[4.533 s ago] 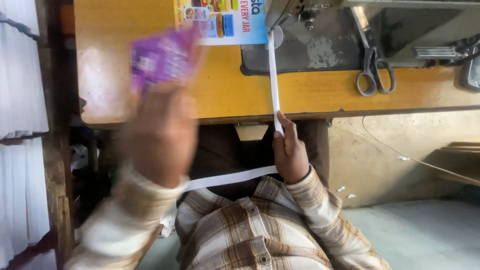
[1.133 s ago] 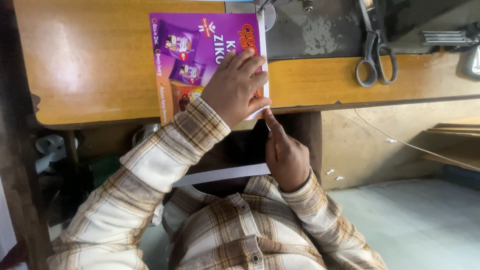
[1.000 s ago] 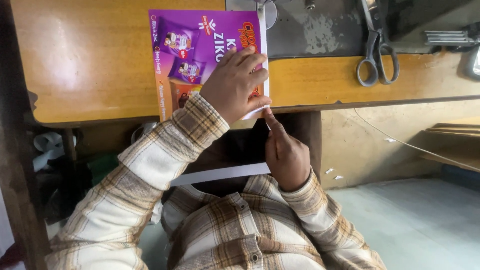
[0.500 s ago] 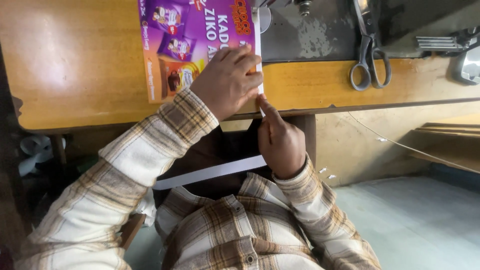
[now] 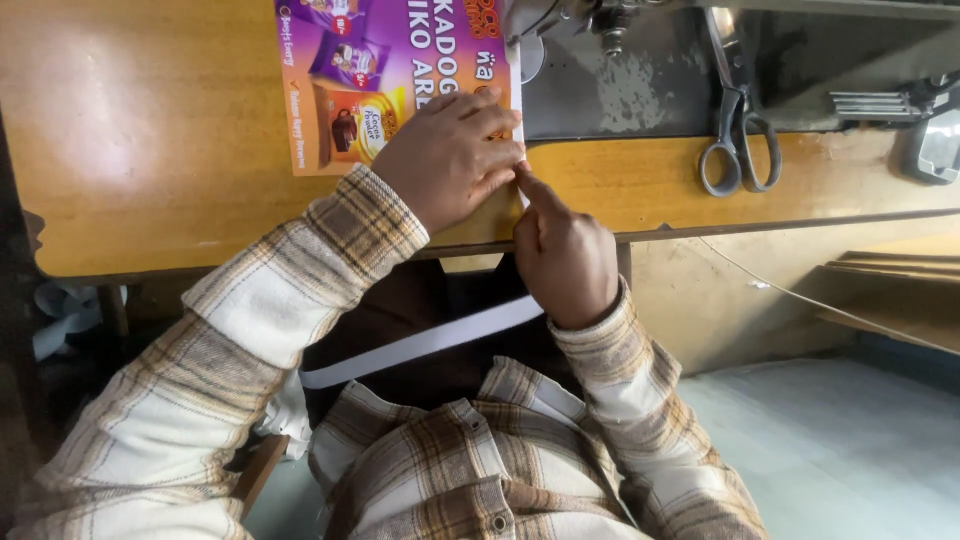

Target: The person places printed brochures one at a time under a sewing machine and sews a strip of material along the edge.

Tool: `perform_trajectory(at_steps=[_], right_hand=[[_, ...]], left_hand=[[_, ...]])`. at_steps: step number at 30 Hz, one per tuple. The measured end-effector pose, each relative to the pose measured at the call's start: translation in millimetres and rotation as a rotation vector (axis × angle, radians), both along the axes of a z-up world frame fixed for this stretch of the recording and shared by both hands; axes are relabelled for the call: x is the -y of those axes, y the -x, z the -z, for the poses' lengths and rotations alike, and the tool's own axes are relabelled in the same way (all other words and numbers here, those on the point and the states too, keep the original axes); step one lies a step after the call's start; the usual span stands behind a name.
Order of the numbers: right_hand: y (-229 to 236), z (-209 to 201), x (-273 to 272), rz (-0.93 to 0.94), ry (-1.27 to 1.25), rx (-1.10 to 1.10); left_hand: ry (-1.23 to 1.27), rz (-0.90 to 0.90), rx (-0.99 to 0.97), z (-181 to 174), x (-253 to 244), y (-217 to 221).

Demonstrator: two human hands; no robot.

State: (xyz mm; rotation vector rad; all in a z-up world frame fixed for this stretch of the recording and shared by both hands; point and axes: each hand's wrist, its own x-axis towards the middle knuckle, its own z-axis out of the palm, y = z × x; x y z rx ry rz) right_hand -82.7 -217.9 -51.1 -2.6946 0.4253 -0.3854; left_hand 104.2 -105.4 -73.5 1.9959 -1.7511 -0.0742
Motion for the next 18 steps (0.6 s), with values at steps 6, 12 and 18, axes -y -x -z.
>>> perform_trajectory(at_steps=[6,12,18], right_hand=[[-17,2,7,0.006,0.003,-0.008],[-34,8,16,0.025,0.014,-0.020],[-51,9,25,0.029,-0.040,-0.029]], left_hand=[[0.050,-0.019,0.044,5,7,-14],[0.113,-0.016,0.076,5,12,-29],[0.258,-0.021,0.059,8,17,-39]])
